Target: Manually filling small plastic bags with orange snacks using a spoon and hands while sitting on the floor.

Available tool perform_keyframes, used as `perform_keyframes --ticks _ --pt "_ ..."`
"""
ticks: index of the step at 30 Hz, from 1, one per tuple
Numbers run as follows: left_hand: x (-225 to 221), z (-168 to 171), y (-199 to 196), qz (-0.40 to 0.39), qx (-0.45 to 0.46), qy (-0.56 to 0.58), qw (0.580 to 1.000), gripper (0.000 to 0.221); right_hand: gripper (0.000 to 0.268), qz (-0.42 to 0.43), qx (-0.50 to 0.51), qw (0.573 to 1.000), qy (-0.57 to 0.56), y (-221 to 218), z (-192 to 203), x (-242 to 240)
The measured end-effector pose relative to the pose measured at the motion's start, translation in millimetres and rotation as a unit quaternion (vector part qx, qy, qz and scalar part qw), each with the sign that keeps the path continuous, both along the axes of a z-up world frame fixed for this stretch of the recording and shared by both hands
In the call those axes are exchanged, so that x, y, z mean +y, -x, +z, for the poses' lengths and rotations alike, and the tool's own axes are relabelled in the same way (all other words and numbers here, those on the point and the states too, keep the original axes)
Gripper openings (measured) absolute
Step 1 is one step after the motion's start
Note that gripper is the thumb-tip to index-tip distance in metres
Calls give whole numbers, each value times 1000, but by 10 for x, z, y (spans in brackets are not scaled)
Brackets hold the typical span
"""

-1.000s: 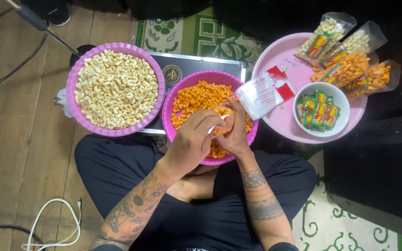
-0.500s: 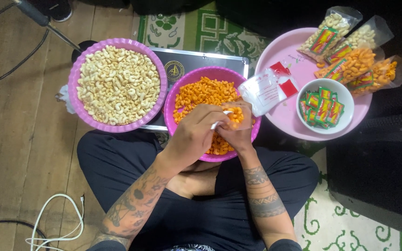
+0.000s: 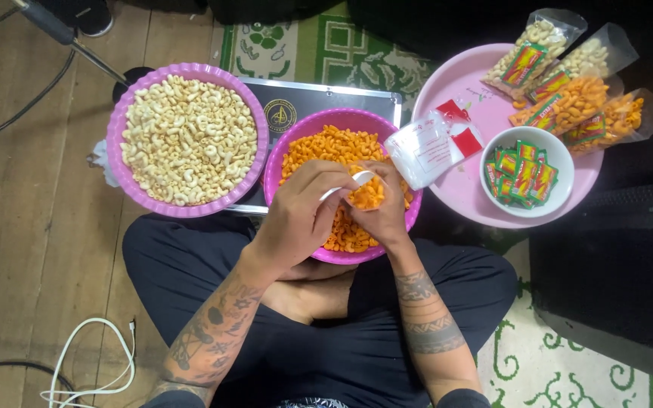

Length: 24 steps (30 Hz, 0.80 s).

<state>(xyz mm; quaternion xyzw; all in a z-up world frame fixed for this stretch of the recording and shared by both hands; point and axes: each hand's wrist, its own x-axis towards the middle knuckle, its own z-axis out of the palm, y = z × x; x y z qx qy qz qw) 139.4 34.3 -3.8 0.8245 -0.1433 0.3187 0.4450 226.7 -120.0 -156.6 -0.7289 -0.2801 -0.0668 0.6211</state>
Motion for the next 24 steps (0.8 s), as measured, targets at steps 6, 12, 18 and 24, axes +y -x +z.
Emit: perform_keyframes --ticks 6,12,18,24 --pt "41 -109 -58 -50 13 -47 998 18 69 -16 59 998 24 45 143 -80" --pt "3 52 13 -5 3 -26 1000 12 62 -1 61 998 20 -27 293 -52" --pt "-28 -126 -97 -22 -3 -58 998 15 61 0 83 997 6 108 170 20" --pt "-43 1 24 12 -4 -33 999 16 66 -57 -13 997 49 64 133 -16"
